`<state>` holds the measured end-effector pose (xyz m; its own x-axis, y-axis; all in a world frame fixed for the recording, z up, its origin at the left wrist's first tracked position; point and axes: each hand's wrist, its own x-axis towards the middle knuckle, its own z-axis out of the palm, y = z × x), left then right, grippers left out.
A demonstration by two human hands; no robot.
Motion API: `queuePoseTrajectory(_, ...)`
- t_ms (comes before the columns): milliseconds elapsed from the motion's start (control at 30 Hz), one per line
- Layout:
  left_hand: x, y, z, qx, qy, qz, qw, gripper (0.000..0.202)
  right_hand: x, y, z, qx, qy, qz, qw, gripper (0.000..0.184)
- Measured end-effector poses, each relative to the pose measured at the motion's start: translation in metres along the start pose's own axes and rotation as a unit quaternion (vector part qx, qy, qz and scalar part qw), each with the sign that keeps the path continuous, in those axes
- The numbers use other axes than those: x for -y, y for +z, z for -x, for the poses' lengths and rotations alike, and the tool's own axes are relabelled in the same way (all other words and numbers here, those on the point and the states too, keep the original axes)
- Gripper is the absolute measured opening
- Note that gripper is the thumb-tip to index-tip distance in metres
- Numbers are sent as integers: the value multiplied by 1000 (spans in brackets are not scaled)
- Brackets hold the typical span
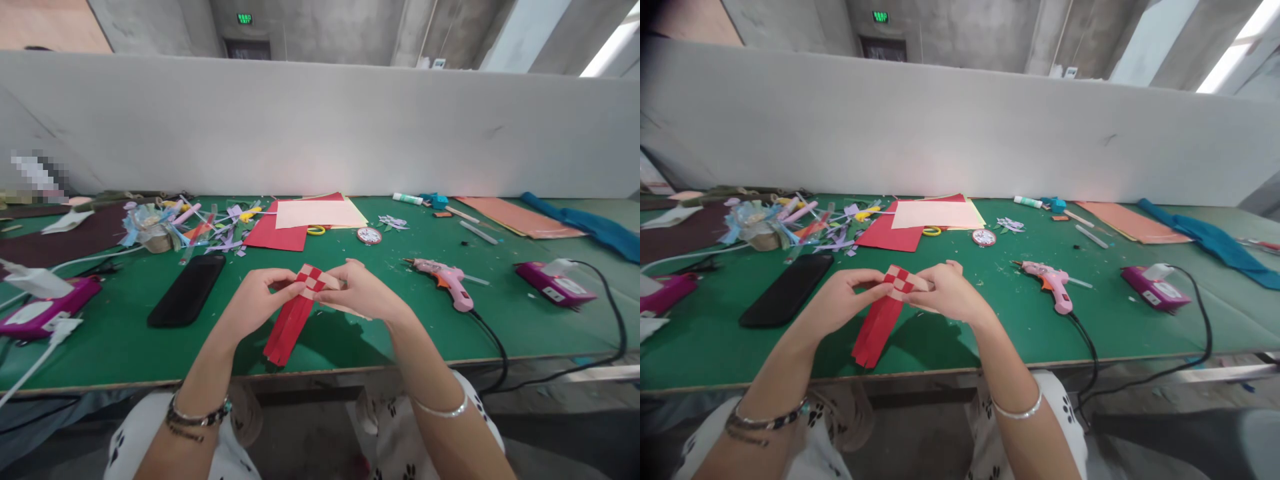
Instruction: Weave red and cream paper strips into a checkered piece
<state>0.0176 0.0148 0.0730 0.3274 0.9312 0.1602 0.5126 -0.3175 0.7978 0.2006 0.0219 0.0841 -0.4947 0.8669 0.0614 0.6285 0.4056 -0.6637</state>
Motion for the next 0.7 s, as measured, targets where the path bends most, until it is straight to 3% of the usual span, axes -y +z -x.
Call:
queuePoseTrajectory(167, -3, -2, 0, -2, -14, 6, 1000, 28, 1, -6, 3, -22, -4, -7, 1000, 20)
queuePoseTrajectory(367, -4, 1, 1, 50, -21, 29, 998, 29, -3, -8, 3, -25, -26, -12, 999, 25)
queuePoseTrajectory(567, -3, 2, -2, 2, -24, 38, 999, 31, -3, -13, 6, -17, -32, 37, 999, 32)
queuePoseTrajectory(700, -3, 1, 0, 47, -55, 84, 994, 31, -5, -14, 6, -25, -27, 45, 998, 40)
